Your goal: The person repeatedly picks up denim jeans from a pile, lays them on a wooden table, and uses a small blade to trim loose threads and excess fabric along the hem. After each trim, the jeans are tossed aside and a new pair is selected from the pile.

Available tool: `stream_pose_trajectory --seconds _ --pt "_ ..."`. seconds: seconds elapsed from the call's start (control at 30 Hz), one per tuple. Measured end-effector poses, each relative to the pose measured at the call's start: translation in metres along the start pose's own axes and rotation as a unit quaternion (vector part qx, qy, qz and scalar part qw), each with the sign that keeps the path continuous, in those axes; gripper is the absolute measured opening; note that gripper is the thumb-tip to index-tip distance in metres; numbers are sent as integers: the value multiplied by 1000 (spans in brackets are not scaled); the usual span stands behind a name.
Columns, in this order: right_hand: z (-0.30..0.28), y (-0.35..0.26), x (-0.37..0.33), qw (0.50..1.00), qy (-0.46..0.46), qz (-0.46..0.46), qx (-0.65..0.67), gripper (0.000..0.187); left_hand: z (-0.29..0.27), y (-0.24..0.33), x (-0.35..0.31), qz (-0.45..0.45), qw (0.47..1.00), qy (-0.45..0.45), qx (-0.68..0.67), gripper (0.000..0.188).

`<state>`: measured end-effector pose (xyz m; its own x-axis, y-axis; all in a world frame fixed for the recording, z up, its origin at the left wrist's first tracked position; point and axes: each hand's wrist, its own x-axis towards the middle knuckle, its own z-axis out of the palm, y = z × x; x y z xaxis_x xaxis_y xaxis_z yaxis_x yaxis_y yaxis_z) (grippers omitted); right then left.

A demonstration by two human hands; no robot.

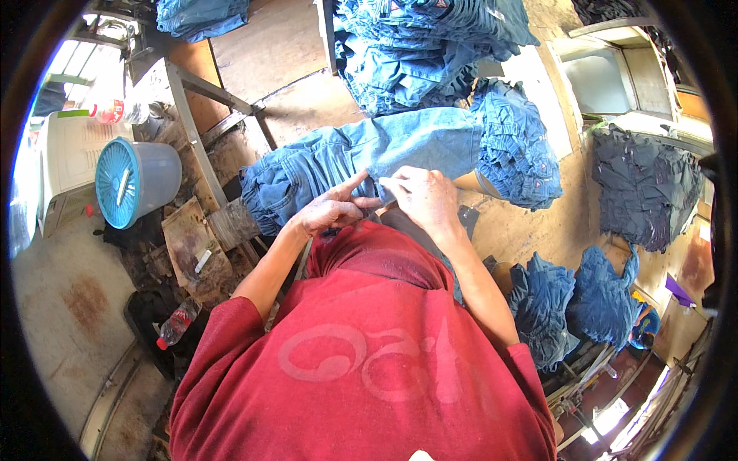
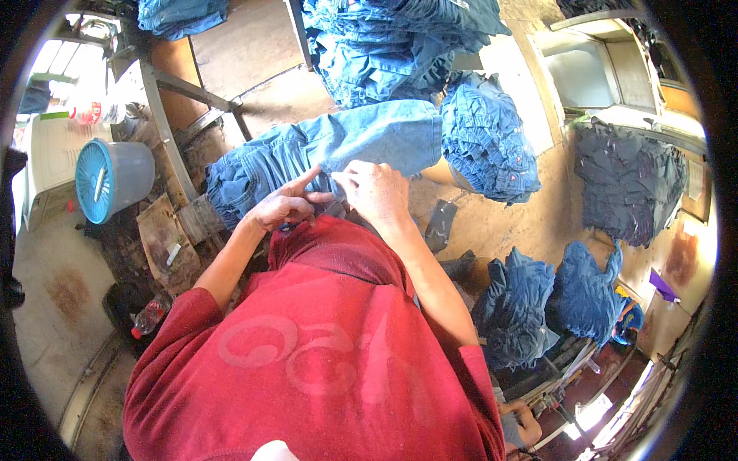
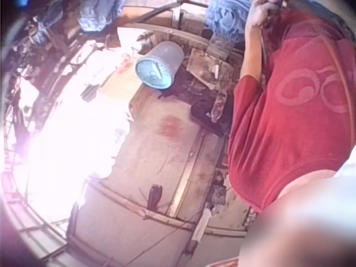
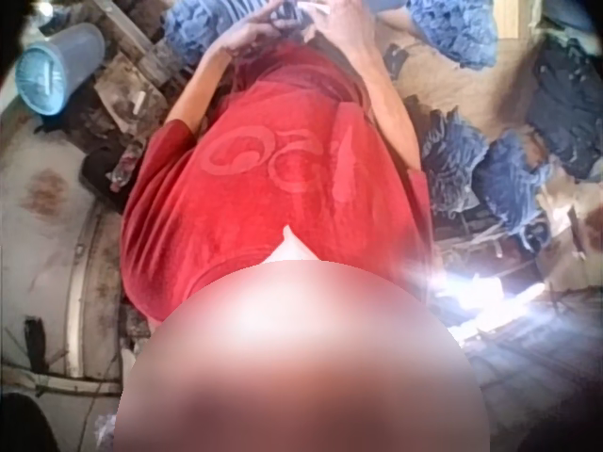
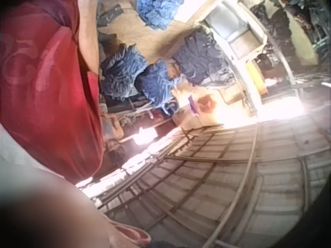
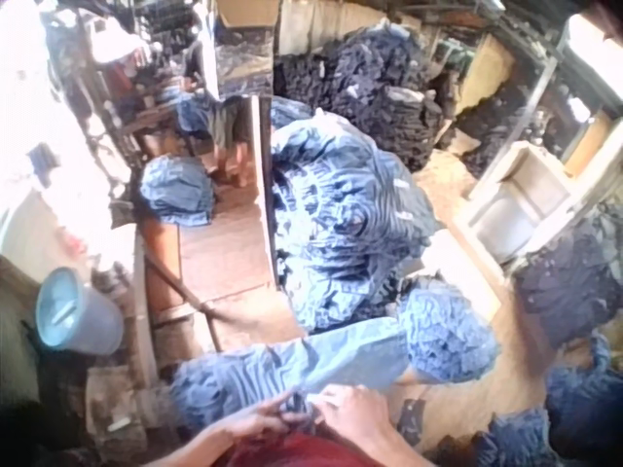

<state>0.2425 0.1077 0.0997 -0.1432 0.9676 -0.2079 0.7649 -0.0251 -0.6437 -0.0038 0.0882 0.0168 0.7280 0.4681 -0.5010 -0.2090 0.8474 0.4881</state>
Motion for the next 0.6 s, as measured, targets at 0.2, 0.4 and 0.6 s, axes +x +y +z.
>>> stream_pose_trajectory --seconds 0.2,0.4,0.6 --pt "-1 3 0 991 -71 26 112 24 0 0 -1 -1 1000 -4 11 105" --pt "-4 -5 -10 987 148 -41 -55 8 18 6 0 65 971 100 208 96" --pt "18 -36 -42 970 108 -137 -171 6 20 2 -7 17 999 38 12 105"
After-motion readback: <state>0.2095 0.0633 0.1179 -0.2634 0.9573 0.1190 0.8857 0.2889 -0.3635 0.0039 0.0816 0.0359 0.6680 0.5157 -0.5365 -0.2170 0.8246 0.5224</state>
